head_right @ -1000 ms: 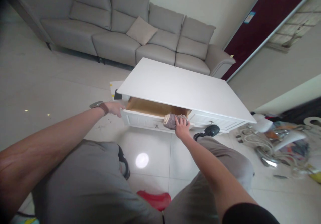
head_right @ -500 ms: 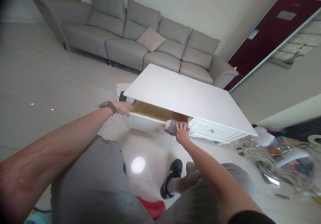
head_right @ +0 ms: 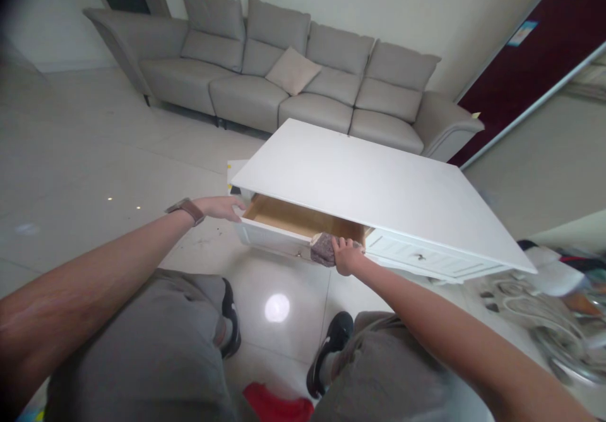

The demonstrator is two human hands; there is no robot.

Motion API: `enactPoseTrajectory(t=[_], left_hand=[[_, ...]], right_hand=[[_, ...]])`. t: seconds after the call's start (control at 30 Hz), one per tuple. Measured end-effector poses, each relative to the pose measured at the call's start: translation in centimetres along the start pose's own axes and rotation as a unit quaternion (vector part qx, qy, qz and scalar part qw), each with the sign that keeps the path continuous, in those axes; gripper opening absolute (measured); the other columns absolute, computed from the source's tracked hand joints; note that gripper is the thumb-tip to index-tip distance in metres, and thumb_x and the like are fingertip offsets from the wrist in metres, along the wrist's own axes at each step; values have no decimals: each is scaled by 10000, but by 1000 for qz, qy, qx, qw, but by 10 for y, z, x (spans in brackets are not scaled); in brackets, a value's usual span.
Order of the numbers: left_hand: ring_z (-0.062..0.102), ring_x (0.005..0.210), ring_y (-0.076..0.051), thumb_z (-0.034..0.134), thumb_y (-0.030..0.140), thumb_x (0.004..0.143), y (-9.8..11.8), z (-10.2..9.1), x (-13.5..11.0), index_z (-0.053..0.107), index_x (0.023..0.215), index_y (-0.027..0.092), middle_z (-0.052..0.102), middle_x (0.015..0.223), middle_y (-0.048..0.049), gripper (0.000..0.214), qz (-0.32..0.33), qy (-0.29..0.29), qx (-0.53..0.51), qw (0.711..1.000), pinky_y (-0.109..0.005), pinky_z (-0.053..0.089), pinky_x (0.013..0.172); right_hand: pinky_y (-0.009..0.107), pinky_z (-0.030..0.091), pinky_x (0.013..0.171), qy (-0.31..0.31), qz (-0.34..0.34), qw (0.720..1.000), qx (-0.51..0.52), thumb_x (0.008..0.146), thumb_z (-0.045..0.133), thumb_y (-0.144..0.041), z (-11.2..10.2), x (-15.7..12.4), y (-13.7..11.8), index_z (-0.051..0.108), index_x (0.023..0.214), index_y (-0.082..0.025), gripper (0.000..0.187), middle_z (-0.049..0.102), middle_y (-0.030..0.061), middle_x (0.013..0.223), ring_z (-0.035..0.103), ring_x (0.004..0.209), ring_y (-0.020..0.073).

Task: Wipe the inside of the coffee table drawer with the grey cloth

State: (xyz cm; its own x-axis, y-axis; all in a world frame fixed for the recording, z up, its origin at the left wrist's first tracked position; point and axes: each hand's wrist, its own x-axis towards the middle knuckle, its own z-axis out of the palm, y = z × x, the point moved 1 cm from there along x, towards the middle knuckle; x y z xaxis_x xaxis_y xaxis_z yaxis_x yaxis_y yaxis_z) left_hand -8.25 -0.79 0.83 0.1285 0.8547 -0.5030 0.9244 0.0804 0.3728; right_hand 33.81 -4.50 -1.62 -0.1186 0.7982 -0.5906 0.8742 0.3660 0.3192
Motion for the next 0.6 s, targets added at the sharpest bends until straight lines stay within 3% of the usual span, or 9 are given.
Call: enactPoseTrajectory(t=[0.17, 0.33, 0.6], left_hand=[[752, 958, -234, 704, 303, 729, -1, -3, 0, 653, 1338, 91, 773, 1169, -136, 647, -16, 14, -62, 998, -250, 580, 778], [768, 893, -226, 718, 242, 744, -1, -4, 5, 653, 1312, 81, 794, 1036, -129, 594, -38, 25, -104, 993, -247, 584, 752], [770, 825, -226, 701, 240, 762, 8, -7, 5, 657, 1310, 73, 797, 882, -101, 574, -40, 27, -51, 998, -250, 576, 726]], right_hand=[[634, 421, 1116, -25, -37, 999, 24, 855, 634, -160, -18, 3, -7, 75, 1696, -253, 1015, 264, 217, 1677, 330, 1503, 403], [660, 458, 1067, 15, -83, 996, 26, 861, 599, -137, -31, 2, -23, 112, 1690, -204, 964, 303, 245, 1651, 384, 1460, 419], [628, 451, 1074, 13, -111, 993, 45, 877, 601, -170, -34, 2, -21, 118, 1685, -248, 945, 308, 230, 1642, 376, 1471, 412]])
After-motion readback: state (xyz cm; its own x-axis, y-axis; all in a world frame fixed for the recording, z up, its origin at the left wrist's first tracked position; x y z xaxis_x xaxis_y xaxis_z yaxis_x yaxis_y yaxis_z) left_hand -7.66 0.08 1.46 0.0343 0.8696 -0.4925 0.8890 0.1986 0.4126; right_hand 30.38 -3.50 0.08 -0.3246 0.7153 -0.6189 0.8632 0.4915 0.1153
